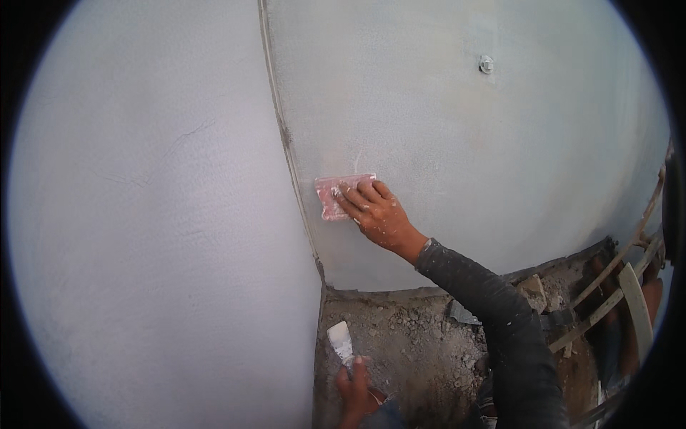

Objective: The person applies plaster to a wall using a scraper and a smaller putty knife, picking up material from a container and smoothing it over the surface.

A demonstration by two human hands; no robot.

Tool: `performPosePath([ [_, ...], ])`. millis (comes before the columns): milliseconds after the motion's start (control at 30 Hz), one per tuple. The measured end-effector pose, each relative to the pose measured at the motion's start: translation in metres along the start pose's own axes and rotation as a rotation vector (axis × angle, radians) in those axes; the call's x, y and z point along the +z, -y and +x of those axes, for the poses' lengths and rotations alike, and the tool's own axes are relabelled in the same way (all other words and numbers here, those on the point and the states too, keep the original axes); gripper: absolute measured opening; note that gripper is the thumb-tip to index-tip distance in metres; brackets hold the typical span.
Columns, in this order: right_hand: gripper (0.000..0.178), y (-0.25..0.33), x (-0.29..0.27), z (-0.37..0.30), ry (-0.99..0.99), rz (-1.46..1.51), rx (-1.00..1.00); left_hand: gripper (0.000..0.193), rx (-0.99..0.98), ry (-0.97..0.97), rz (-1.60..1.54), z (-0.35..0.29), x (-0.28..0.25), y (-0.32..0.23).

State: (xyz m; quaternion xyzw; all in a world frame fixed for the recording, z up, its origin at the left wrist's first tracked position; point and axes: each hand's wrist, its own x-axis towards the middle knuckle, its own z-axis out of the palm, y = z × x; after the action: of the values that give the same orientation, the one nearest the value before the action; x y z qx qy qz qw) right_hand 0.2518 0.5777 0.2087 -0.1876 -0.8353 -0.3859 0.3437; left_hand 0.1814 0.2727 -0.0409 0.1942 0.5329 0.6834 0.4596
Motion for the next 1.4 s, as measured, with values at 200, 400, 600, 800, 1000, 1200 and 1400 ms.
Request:
performPosePath([
  [200,0.044,0.011,0.008,-0.182,0.501,0.161,-0.058,0.04,-0.086,-0.058,-0.096,0.009,0.004,0.0],
  [400,0.034,-0.043,-0.077,-0.301,-0.249,0.239,1.086,0.037,0.097,0.002,0.163,0.018,-0.013,0.02],
  [600,0.039,-0.081,-0.119,-0.388,-0.945,0.871,1.573,0.033,-0.003,0.04,0.188,-0.03,0.02,-0.011],
  [800,0.041,-0.072,-0.135,-0.331,-0.94,1.124,1.562,0.033,0.074,-0.037,0.168,0.0,-0.002,0.011],
  [1000,0.033,-0.022,-0.119,-0.172,-0.345,0.66,1.035,0.038,0.076,0.044,0.075,0.0,0.013,-0.018],
  [1200,0.05,0.031,-0.002,-0.047,-0.218,0.063,0.504,0.038,0.021,-0.014,0.005,-0.012,0.006,-0.033],
  [1400,0.054,0.099,0.073,-0.098,-0.015,0.058,0.56,0.037,-0.005,-0.028,-0.037,-0.007,0.008,-0.035],
])
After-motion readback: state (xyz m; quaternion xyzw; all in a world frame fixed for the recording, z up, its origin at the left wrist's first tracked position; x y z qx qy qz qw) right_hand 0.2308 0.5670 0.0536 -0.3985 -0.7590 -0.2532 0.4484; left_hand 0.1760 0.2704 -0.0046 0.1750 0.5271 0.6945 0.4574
